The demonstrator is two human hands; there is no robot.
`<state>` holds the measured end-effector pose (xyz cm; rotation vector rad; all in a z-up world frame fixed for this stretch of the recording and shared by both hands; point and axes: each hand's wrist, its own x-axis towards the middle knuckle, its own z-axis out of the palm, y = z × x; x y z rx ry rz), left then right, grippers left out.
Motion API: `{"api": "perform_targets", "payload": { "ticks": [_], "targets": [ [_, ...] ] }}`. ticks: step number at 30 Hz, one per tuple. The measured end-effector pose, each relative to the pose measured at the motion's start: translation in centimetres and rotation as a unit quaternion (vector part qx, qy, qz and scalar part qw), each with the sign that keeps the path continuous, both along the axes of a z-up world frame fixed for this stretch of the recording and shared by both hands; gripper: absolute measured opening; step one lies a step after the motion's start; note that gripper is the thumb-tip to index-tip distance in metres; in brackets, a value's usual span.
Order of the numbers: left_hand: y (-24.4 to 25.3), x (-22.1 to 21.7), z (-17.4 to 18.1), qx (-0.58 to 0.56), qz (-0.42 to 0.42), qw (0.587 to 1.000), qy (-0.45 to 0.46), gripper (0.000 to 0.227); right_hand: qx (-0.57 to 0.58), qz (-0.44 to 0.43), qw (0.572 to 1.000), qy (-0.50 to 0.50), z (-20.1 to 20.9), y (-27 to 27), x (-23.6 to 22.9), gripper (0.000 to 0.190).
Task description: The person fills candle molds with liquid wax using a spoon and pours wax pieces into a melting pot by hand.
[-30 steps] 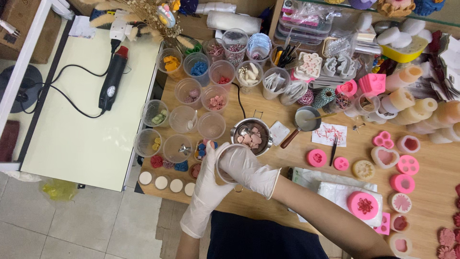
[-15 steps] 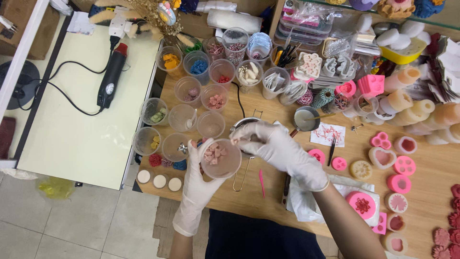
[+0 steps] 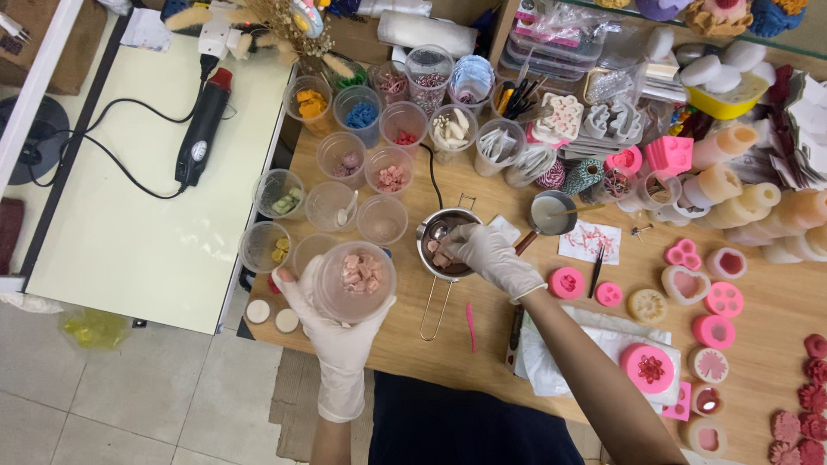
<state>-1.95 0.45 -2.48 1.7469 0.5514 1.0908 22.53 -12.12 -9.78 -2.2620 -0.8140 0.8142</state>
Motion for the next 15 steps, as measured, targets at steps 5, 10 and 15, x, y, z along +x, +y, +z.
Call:
{"api": "perform_targets", "payload": {
  "ticks": [5, 10, 15],
  "targets": [
    [-0.2, 0.2, 0.9, 0.060, 0.060, 0.992, 0.088, 0.153, -0.026, -0.010, 0.990, 0.139, -1.3, 1.0, -0.5, 0.025],
    [-0.6, 0.7, 0.6, -0.142, -0.049, 0.989, -0.014, 0.128, 0.068, 0.062, 0.996, -0.004, -1.3, -0.1, 0.3, 0.031],
    [-1.0, 1.3, 1.3, 0.070, -0.004, 0.995, 0.067, 0.123, -0.013, 0.066, 0.983, -0.171, 5.5, -0.4, -0.7, 0.028]
  ]
}}
